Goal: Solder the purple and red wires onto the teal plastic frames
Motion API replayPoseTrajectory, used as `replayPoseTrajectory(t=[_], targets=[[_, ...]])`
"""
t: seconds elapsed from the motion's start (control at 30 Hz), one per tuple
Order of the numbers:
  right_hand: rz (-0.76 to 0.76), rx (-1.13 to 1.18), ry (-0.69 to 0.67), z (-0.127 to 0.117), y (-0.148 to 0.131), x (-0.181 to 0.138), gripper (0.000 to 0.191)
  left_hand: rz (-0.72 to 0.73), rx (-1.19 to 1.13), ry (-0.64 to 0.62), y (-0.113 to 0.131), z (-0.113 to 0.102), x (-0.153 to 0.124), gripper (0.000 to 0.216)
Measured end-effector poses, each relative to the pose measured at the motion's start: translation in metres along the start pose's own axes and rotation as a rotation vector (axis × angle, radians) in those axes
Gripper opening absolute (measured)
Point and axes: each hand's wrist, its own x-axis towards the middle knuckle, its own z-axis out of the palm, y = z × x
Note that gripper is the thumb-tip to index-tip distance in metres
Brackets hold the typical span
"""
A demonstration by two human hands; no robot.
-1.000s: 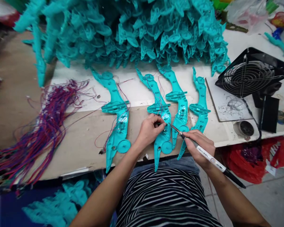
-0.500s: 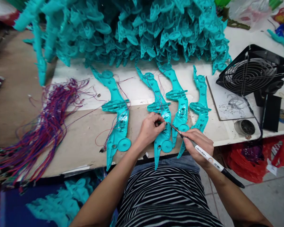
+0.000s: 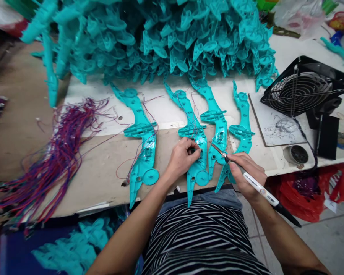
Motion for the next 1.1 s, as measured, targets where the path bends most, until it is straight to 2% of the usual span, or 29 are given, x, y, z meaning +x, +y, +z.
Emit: replayPoseTrajectory(t=[0.07,0.13,0.2,0.3,0.4,0.47,0.53,0.6,0.67,0.77,0.83,0.9,0.97,1.03,1.1], targets=[[0.015,-0.004,0.028,-0.006,0.004,-0.004,0.028,0.007,-0.001,0.000,0.000,0.000,0.001,0.005],[0.050,-0.020,0.116,-0.017,0.010,-0.011,0.025,0.026,-0.002,-0.007,0.000,-0.001,0.001,0.004],[0.079,-0.091,0.281,-0.034,0.019,-0.020,0.026,0.050,-0.005,-0.016,-0.001,-0.002,0.001,0.005],[0.158,-0.317,0.560,-0.071,0.036,-0.033,0.035,0.064,-0.013,-0.030,-0.002,-0.004,0.002,0.009],[0.327,-0.557,0.712,-0.111,0.053,-0.044,0.038,0.036,-0.042,-0.040,-0.004,-0.005,0.004,0.013],[0.462,-0.698,0.674,-0.132,0.066,-0.049,0.042,0.017,-0.076,-0.036,-0.004,-0.006,0.004,0.015],[0.615,-0.771,0.564,-0.144,0.081,-0.054,0.059,-0.004,-0.116,-0.024,-0.004,-0.006,0.003,0.016],[0.737,-0.759,0.473,-0.147,0.096,-0.056,0.074,-0.041,-0.164,-0.016,-0.005,-0.005,0.002,0.018],[0.784,-0.731,0.455,-0.146,0.109,-0.058,0.079,-0.092,-0.219,-0.022,-0.006,-0.005,0.002,0.022],[0.703,-0.710,0.544,-0.138,0.111,-0.056,0.075,-0.141,-0.286,-0.041,-0.007,-0.007,0.001,0.024],[0.545,-0.642,0.602,-0.128,0.097,-0.052,0.075,-0.156,-0.314,-0.051,-0.006,-0.009,0.000,0.024],[0.340,-0.514,0.565,-0.112,0.074,-0.044,0.079,-0.163,-0.337,-0.060,-0.004,-0.011,-0.001,0.023],[0.174,-0.381,0.396,-0.087,0.049,-0.033,0.079,-0.161,-0.357,-0.054,-0.001,-0.013,-0.002,0.022],[0.053,-0.357,0.159,-0.058,0.029,-0.019,0.074,-0.150,-0.363,-0.027,0.003,-0.015,-0.003,0.021],[-0.109,-0.335,-0.011,-0.030,0.016,-0.005,0.073,-0.130,-0.345,0.002,0.009,-0.016,-0.005,0.020]])
